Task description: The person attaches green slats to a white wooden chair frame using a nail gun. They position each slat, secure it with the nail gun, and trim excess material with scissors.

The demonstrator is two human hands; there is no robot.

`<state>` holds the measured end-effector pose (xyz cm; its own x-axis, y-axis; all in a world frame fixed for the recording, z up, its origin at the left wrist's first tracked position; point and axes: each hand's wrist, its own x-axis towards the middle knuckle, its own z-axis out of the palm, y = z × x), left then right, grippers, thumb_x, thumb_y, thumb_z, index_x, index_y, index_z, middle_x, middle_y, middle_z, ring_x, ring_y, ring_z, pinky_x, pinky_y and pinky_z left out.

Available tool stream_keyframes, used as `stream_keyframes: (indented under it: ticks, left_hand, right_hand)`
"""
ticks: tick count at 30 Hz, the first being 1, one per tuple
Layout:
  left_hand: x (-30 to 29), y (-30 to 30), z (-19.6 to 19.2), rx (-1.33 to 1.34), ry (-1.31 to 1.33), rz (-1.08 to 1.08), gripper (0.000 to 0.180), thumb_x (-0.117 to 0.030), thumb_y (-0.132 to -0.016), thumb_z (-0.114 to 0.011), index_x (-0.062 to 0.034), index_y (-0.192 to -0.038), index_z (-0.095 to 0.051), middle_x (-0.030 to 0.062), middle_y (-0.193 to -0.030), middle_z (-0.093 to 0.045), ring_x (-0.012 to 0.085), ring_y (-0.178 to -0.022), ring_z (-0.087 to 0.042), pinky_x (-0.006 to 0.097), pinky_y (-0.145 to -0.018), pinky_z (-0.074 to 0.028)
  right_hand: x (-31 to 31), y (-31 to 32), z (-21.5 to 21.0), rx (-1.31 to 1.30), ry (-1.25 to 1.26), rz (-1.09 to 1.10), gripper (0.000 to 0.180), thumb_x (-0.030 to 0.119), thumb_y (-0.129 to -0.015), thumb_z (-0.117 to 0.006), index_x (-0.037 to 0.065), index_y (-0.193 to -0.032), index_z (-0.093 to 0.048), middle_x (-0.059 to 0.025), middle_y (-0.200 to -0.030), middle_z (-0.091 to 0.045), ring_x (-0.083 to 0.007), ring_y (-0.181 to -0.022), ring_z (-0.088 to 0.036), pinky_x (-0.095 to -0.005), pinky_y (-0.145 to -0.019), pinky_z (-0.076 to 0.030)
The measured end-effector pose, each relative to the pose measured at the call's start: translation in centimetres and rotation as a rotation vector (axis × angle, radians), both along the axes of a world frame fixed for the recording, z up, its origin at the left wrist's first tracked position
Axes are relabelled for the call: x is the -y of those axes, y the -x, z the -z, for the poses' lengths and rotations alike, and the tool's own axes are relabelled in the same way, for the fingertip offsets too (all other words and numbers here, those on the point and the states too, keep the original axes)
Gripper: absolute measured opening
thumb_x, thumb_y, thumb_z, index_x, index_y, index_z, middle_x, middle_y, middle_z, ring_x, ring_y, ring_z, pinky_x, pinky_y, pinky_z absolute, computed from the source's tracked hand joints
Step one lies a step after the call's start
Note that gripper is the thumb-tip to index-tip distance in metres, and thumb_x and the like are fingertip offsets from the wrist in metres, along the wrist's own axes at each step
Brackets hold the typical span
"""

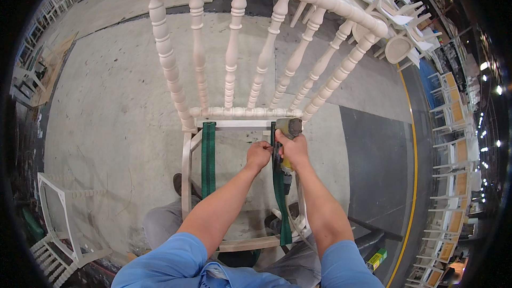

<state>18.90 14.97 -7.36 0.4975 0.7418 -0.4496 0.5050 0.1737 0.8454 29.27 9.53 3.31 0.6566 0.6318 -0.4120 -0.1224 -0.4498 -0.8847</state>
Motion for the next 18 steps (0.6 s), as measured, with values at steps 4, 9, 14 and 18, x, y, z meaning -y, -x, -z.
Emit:
stream_keyframes:
  ticks: [4, 9, 14, 18]
  left_hand:
    - [-0.44, 0.16, -0.05, -0.005, -0.015, 0.005, 0.02, -0.027, -0.09, -0.076, -0.0088, -0.095, -0.081, 0.0152, -0.095, -0.079, 0.0329, -0.09, -0.075, 0.042, -0.083, -0.057]
    - [-0.51, 0.06, 0.0, -0.036, 0.02, 0.032, 0.021, -0.029, -0.089, -0.076, -0.0092, -0.095, -0.081, 0.0147, -0.093, -0.079, 0.0327, -0.09, -0.075, 0.043, -0.083, -0.057]
    - [-0.38, -0.05, -0.04, -0.015, -0.009, 0.011, 0.023, -0.029, -0.089, -0.078, -0.0078, -0.096, -0.081, 0.0154, -0.092, -0.078, 0.0327, -0.088, -0.075, 0.043, -0.083, -0.057]
    - [-0.35, 0.07, -0.32, -0.031, 0.021, 0.026, 0.025, -0.029, -0.088, -0.079, -0.0061, -0.096, -0.081, 0.016, -0.093, -0.079, 0.0322, -0.088, -0.075, 0.043, -0.082, -0.057]
  right_hand:
    - [-0.13, 0.01, -0.04, 0.024, -0.024, -0.061, 0.028, 0.03, -0.099, -0.078, 0.003, -0.098, -0.072, -0.005, -0.081, -0.068, -0.0137, -0.048, -0.055, -0.031, -0.043, -0.043]
    - [0.0, 0.15, -0.15, 0.019, 0.057, -0.023, 0.028, 0.03, -0.099, -0.079, 0.002, -0.101, -0.072, -0.005, -0.083, -0.068, -0.0134, -0.048, -0.055, -0.0306, -0.043, -0.044]
    - [0.08, -0.02, -0.43, 0.023, 0.035, -0.036, 0.029, 0.03, -0.097, -0.08, 0.003, -0.099, -0.072, -0.0049, -0.083, -0.068, -0.0133, -0.048, -0.055, -0.0307, -0.043, -0.043]
    - [0.41, -0.28, -0.65, 0.045, 0.065, 0.047, 0.029, 0.03, -0.097, -0.08, 0.002, -0.092, -0.073, -0.0043, -0.079, -0.068, -0.0133, -0.047, -0.055, -0.031, -0.043, -0.043]
